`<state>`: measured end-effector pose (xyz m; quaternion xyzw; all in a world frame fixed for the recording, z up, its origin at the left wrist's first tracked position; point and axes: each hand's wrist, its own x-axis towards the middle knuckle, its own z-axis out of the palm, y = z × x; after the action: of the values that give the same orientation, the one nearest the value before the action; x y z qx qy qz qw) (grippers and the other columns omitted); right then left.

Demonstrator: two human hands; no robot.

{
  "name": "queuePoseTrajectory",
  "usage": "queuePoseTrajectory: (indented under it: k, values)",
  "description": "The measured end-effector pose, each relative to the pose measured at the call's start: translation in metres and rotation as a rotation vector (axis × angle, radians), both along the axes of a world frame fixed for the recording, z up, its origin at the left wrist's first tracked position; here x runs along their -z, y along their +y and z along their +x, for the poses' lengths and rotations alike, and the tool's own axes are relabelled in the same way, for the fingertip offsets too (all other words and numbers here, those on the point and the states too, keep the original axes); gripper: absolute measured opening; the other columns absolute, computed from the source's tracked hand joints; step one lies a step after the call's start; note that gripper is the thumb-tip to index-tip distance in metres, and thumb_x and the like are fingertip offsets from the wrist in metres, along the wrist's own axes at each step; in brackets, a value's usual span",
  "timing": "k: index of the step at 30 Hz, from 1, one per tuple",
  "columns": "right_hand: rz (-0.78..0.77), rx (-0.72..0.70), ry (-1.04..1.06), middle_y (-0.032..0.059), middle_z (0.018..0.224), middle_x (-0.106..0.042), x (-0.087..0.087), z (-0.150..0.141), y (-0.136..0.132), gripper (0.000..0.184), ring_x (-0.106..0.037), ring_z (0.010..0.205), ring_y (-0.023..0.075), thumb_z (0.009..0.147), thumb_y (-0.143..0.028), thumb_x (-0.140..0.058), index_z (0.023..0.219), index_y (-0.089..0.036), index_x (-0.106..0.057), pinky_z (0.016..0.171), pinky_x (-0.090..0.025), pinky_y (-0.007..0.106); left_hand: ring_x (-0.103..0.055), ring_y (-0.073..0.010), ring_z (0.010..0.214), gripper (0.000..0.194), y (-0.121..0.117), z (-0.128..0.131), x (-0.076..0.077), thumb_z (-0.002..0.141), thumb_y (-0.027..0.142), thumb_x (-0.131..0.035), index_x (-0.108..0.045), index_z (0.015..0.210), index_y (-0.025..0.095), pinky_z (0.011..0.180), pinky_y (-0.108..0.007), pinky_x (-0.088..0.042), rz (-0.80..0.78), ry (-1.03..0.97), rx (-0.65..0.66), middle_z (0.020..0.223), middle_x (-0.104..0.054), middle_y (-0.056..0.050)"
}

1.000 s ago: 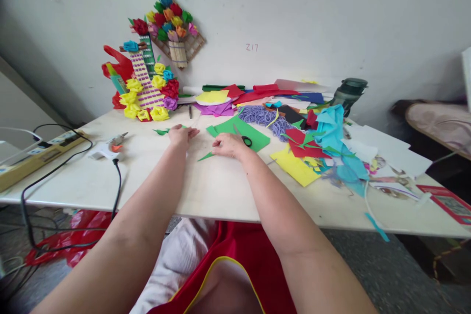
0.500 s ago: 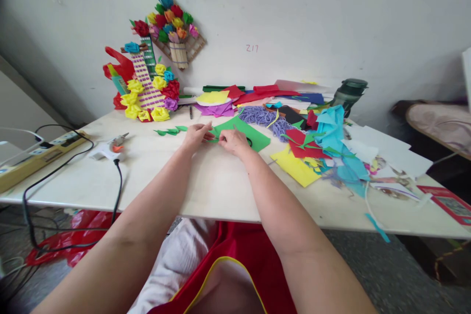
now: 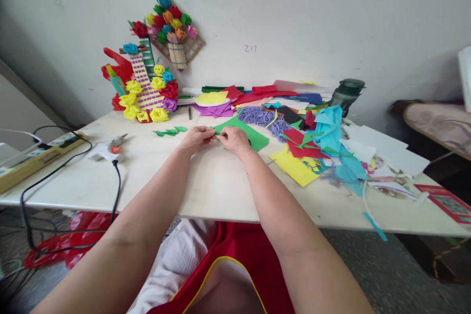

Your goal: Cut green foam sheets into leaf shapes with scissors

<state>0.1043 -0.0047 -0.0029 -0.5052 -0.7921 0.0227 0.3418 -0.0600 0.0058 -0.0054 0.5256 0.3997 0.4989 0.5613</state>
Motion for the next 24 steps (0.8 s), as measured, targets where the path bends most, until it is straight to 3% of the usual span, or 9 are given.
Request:
queuePoseTrajectory:
  k: [4,11,17,24]
  values:
    - [-0.051,-0.04,0.161,0.0049,0.067,-0.066,0.001,0.0,0.003,0.029,-0.057,0.066,0.016,0.084,-0.03,-0.051,0.063,-0.017,-0.064,0.064,-0.039,0.025,-0.053,-0.0072,0.048,0.025,-0.002,0.0,-0.002,0.058,0.026,-0.079,-0.06,0.064,0.012,0.051,-0.02,-0.043,0.002,-0.004,0.011,0.058,-0.061,-0.003]
    - [-0.116,-0.04,0.326,0.0016,0.065,-0.065,0.007,0.0,0.011,0.006,-0.055,0.061,0.0142,0.069,-0.022,-0.063,0.067,-0.017,-0.066,0.062,-0.042,0.025,-0.054,-0.0075,0.049,0.025,-0.002,0.0,-0.002,0.058,0.022,-0.079,-0.063,0.073,0.011,0.054,-0.021,-0.045,0.049,0.014,0.003,0.059,-0.061,-0.001]
    - [-0.217,-0.116,0.534,-0.0011,0.064,-0.062,0.011,-0.002,0.018,0.009,-0.051,0.056,0.0111,0.064,-0.02,-0.065,0.073,-0.017,-0.063,0.058,-0.045,0.024,-0.055,-0.0078,0.049,0.031,-0.001,0.001,-0.001,0.057,0.021,-0.08,-0.063,0.081,0.011,0.055,-0.022,-0.046,0.038,-0.054,0.029,0.06,-0.061,-0.001]
    - [-0.27,-0.129,0.658,-0.0036,0.06,-0.055,0.008,-0.005,0.016,0.011,-0.049,0.052,0.0099,0.062,-0.017,-0.064,0.072,-0.017,-0.057,0.052,-0.045,0.022,-0.05,-0.0068,0.045,0.025,-0.005,0.006,-0.003,0.058,0.025,-0.079,-0.06,0.065,0.011,0.048,-0.021,-0.041,-0.031,-0.061,0.061,0.056,-0.059,-0.002]
